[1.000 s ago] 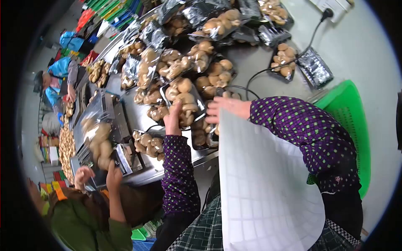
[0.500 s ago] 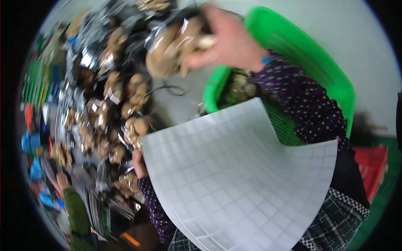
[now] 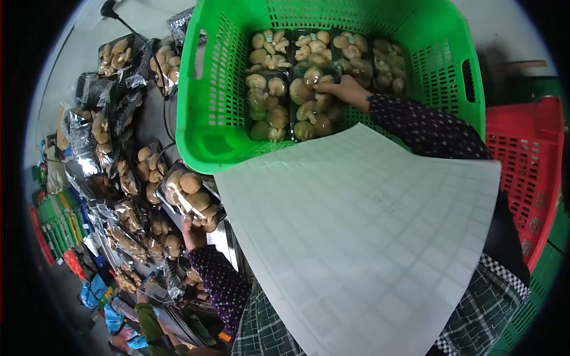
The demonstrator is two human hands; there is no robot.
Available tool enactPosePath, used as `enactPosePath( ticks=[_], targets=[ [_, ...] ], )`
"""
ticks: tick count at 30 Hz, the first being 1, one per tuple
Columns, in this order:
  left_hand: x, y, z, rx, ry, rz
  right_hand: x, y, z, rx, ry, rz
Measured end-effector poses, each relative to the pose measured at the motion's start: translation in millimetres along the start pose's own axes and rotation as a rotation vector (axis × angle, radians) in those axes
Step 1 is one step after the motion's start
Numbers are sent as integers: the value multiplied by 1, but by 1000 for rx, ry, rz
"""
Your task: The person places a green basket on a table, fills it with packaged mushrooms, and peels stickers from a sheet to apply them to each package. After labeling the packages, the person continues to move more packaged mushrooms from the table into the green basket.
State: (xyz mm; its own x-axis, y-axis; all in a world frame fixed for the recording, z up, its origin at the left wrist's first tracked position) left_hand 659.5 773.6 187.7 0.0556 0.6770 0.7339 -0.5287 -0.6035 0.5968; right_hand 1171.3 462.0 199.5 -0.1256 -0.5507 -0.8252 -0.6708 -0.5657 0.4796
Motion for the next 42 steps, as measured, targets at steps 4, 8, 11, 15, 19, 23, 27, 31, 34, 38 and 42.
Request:
enactPosePath(
  ticks=[4, 8, 11, 15, 19, 23, 27, 31, 34, 38, 42],
  targets=[
    [1, -11, 17, 58, -19, 89, 1, -2, 2, -43, 89, 78],
    [1, -9, 33, 145, -37, 238, 95, -70, 32, 70, 188, -121],
    [12, 1, 10, 315, -31, 302, 48, -47, 9, 47, 319, -81],
    [89, 76, 80, 505, -116, 537, -33, -8, -54, -57, 777, -167],
    [186, 82, 156, -264, -172, 487, -162, 48, -46, -205, 20, -478],
    [186, 17, 319, -137, -352, 587, -223, 81, -34, -167, -367, -659],
    [110, 27, 481, -831, -537, 420, -163, 57, -66, -151, -594, -583],
    [52, -26, 510, -838, -462, 232, -37, 57, -125, 138, -557, -145],
    [30, -68, 494, -639, -373, 37, 35, 51, -112, 137, -248, 45],
    [25, -68, 493, -594, -430, 8, 77, 61, -54, 65, -258, -6],
    [23, -70, 488, -549, -428, 5, 113, 56, -44, 59, -286, 103]
  ],
)
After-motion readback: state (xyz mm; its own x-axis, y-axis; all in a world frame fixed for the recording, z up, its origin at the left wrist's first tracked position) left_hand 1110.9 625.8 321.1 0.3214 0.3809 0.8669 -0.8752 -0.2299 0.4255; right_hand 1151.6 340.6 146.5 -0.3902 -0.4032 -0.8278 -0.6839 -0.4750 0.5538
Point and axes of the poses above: each hand's wrist, its own y-axis away from the middle knuckle, its own z-axis out of the palm, x = y × z, the point moved 4 cm from there along -y, towards the middle knuckle, and after that the axes turned 4 degrees about -z, right-handed, at the moved point
